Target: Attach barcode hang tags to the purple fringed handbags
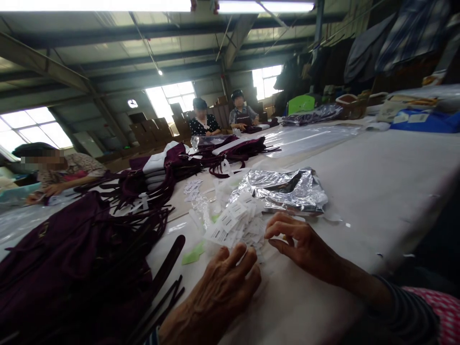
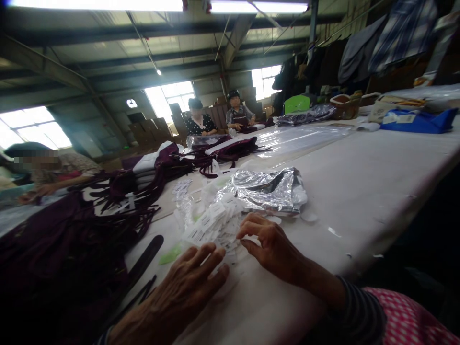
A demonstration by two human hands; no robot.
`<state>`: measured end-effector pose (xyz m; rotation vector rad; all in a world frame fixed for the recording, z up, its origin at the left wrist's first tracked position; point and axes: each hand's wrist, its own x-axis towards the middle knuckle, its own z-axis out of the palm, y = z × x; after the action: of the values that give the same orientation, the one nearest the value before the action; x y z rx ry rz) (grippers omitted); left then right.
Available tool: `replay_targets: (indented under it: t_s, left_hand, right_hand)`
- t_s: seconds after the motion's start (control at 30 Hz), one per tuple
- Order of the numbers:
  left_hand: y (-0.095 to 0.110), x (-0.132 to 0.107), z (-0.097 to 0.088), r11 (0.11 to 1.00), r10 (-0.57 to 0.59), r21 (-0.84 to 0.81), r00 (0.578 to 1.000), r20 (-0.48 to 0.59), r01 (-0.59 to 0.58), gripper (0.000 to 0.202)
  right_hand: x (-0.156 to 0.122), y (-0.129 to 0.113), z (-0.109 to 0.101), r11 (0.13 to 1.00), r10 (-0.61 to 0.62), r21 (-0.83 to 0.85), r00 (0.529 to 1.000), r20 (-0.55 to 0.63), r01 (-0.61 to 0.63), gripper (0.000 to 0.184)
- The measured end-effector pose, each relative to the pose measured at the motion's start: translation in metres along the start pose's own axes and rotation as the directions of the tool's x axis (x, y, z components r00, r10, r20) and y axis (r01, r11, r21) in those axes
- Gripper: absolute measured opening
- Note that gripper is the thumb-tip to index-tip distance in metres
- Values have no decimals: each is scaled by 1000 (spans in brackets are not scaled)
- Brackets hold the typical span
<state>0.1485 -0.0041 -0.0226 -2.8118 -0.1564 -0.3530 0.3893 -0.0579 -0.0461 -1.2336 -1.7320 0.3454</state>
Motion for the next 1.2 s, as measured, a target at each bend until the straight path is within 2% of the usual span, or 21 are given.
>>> replay_targets:
  t_s: [0.13,0.27,0.33,0.4,0.47,0.57,0.6,0.67,0.77,0.83,0.9,1.03,1.2]
  left_hand:
    - [-9,4,-6,979,-104,-181,994,-19,99,19]
    - [-23,3,-22,875,-256,-447,961,-106,184,21]
    - [-29,3,-30,792,-353,-546,934,-49,271,19]
    - [-34,3,-37,728,-425,-566,902,73,388,16]
    - [-36,2,-43,722,-466,-495,868,169,484,17]
    - [-39,2,-50,713,-537,-383,809,239,587,13]
    - [-40,1,-51,663,-567,-403,774,281,631,9]
    - [-44,0,-51,452,-601,-552,696,392,701,8]
    - [-53,-5,-45,44,-583,-748,625,519,662,15]
    - [-58,-10,-40,-102,-579,-767,589,563,633,20]
    - [-61,-16,-38,-170,-579,-752,553,599,637,24]
    - [-58,-21,-39,-268,-562,-745,529,636,611,30]
    - [-52,-20,-42,-315,-626,-776,495,603,547,22]
  right_hand:
    - [1,0,-8,999,50,5,998,-42,-50,9]
    - [-1,3,-14,992,126,13,990,-60,-125,8]
    - [-1,5,-13,993,118,3,991,-60,-118,6]
    - [0,6,-12,996,88,-20,995,-51,-89,5]
    - [0,6,-9,997,59,-48,998,-38,-61,5]
    - [-1,6,-6,995,19,-102,1000,-15,-21,7]
    - [-2,6,-4,993,7,-119,1000,-7,-8,8]
    - [-3,7,-2,989,-16,-144,1000,11,17,8]
    - [-5,9,-1,984,-35,-171,999,30,40,8]
    - [-7,12,0,981,-35,-187,999,35,41,9]
    - [-8,14,0,980,-34,-197,999,36,40,9]
    - [-8,15,1,976,-43,-212,999,34,49,9]
    - [-6,5,2,966,-102,-235,993,52,111,11]
